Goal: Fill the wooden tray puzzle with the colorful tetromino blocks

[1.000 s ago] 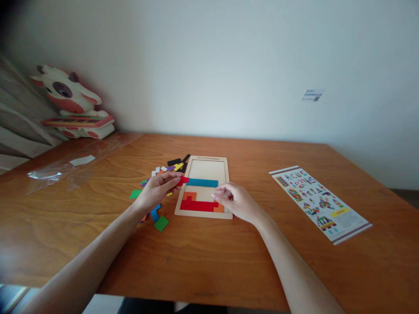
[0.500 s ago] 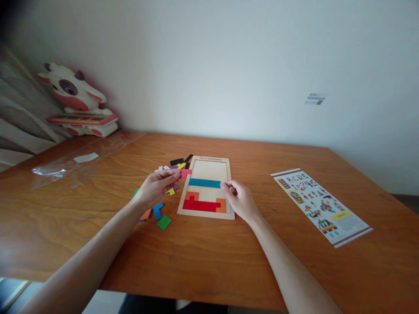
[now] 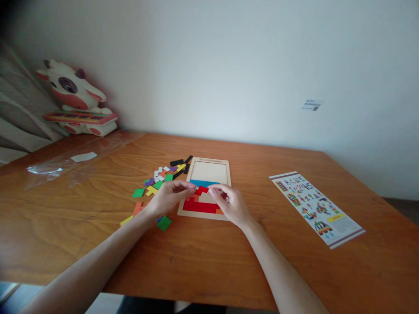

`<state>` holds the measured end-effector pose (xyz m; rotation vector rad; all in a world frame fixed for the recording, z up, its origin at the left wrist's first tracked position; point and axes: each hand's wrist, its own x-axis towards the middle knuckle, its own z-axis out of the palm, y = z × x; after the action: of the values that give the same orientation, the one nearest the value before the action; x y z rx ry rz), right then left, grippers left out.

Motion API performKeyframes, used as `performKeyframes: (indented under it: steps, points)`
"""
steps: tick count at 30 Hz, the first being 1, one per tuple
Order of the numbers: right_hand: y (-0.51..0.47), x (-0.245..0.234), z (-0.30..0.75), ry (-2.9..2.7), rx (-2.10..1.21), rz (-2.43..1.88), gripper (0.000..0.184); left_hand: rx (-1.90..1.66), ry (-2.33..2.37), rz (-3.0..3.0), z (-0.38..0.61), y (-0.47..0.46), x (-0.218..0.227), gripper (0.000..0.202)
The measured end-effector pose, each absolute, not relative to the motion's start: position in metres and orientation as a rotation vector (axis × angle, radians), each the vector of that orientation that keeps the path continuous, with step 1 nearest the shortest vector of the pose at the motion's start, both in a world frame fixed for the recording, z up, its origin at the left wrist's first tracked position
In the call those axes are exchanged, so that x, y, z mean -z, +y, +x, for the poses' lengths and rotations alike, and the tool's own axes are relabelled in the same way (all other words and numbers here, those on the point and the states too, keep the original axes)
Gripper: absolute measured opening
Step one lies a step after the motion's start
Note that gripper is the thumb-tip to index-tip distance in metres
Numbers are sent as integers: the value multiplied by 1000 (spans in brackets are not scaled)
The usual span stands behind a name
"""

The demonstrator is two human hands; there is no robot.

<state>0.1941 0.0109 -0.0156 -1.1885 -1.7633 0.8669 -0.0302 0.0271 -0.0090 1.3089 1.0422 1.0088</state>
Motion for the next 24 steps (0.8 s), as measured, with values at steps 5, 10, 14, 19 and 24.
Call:
performKeyframes:
  steps: [5,10,14,19,24]
  points:
    - [12,16,189,-1757,-962,-1157,34,-980,987,1428,-26,22,9,35]
    - [21,19,203,-1736,-935,-1224,34,-949,1118,1922,-29,20,8,23]
    - [24,23,211,-1770,-839,-1325,32,-843,1086,2396,-37,22,5,21]
    - [24,26,212,-1812,-870,-1329,27,-624,1072,2653,-46,23,0,36]
    - [25,27,213,-1937,-786,-1313,23,-512,955,2717,-46,22,5,48]
